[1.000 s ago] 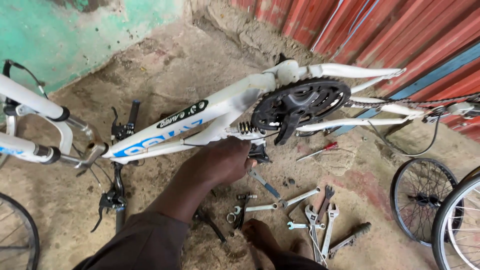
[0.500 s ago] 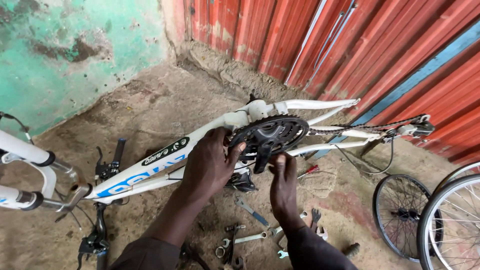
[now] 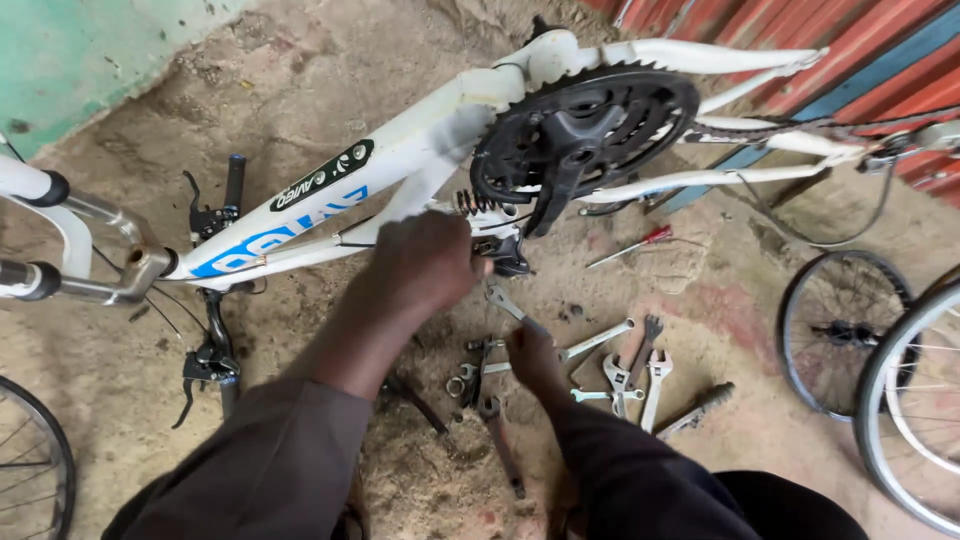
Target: Removing the crankset and bottom bracket assembly from an upside-down bicycle frame using a wrench.
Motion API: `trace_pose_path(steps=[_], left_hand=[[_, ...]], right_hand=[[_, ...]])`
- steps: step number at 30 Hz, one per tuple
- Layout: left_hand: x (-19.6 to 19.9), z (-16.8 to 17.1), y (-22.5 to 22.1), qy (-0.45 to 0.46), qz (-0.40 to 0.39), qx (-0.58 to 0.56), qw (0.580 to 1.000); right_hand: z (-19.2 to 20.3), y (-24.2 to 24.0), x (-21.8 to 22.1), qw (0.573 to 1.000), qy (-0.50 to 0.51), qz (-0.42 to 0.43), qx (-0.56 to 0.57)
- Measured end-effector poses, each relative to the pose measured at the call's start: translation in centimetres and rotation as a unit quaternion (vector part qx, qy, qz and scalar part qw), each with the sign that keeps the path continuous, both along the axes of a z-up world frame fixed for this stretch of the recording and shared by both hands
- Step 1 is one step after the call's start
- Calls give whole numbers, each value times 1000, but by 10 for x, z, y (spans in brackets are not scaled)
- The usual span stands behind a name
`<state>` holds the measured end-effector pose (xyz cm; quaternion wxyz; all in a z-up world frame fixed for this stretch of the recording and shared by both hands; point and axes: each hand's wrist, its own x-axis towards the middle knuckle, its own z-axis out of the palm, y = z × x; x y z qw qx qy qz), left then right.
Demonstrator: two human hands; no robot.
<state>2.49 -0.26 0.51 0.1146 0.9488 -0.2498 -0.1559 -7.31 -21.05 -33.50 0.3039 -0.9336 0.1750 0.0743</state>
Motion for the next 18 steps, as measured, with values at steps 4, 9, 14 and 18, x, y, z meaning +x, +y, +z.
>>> trace_pose_path(steps=[4, 9, 14, 18], left_hand=[[-3, 12, -4, 34, -19, 8, 999], [-6, 10, -4, -31, -22, -1, 999], [4, -31, 3, -73, -24, -32, 996], [11, -37, 2, -23, -4, -9, 1000]], right_hand=[[-97, 29, -43, 987, 148, -32, 49], [-90, 76, -32, 958, 254, -123, 50], [-62, 72, -20, 937, 202, -257, 120], [112, 104, -23, 904, 111, -284, 299]])
